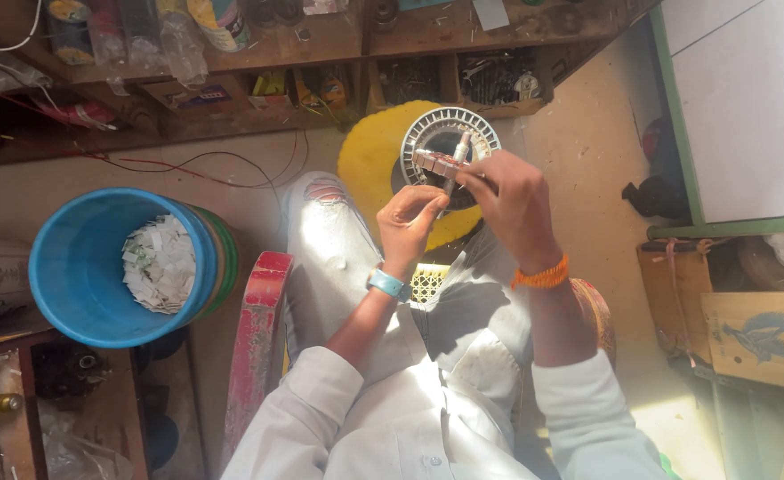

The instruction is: The person sits in a cluttered workshop and works on a small electric fan motor, manipulating copper wire and small components on the motor's rotor with both hands and fitting the assembly into the circular fan cage resting on their lap.

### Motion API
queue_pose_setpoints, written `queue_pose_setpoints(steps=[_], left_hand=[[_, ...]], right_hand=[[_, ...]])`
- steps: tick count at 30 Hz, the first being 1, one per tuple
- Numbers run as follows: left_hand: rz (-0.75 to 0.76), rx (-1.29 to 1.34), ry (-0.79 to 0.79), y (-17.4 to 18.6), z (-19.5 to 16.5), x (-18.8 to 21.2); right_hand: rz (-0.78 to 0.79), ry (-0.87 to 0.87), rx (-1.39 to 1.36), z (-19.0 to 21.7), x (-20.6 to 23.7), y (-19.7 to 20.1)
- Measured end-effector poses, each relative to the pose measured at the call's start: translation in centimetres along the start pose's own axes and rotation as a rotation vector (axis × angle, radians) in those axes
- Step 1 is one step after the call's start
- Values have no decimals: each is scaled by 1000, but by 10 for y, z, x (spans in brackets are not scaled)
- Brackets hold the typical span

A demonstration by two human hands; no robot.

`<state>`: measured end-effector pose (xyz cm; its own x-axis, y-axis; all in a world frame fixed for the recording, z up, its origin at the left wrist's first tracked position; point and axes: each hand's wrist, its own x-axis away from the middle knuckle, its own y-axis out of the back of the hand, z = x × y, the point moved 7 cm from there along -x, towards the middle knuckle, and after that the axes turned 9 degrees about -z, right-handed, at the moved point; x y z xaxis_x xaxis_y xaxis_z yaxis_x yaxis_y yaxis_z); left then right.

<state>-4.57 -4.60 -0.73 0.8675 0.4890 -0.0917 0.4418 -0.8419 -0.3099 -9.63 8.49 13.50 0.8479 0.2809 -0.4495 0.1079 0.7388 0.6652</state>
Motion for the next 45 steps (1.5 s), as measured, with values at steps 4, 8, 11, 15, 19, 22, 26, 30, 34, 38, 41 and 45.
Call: queue_pose_setpoints(steps=[4,8,11,15,19,22,26,30,34,38,41,45], left_hand=[[-144,130,290,3,19,3],[-182,139,369,4,24,2],[-189,144,481,2,35,3],[-200,109,583,-6,44,1],[-202,-130,384,-5,24,-6],[-181,-426,-246,-9,-33,-10],[229,-642,-786,-25,-74,-23],[580,-771,-801,-43,-75,-48],[644,-759,-828,-48,-79,-53],[625,-742,-773,-50,-73,-56],[608,-769,-734,-50,-69,-58],[641,-818,-741,-48,-69,-52]], right_hand=[[84,-68,-73,-11,-19,-21],[207,-239,-160,-34,-24,-38],[241,-339,-223,-51,-27,-44],[218,-459,-133,-72,-20,-43],[72,-374,-119,-79,-19,-26],[23,-420,-111,-89,-11,-11],[5,-520,-202,-94,10,12],[15,-538,-265,-79,18,30],[29,-514,-165,-60,34,26],[-8,-319,-174,-47,46,13],[-62,-55,-51,-36,54,-2],[-24,11,57,-39,67,-22]])
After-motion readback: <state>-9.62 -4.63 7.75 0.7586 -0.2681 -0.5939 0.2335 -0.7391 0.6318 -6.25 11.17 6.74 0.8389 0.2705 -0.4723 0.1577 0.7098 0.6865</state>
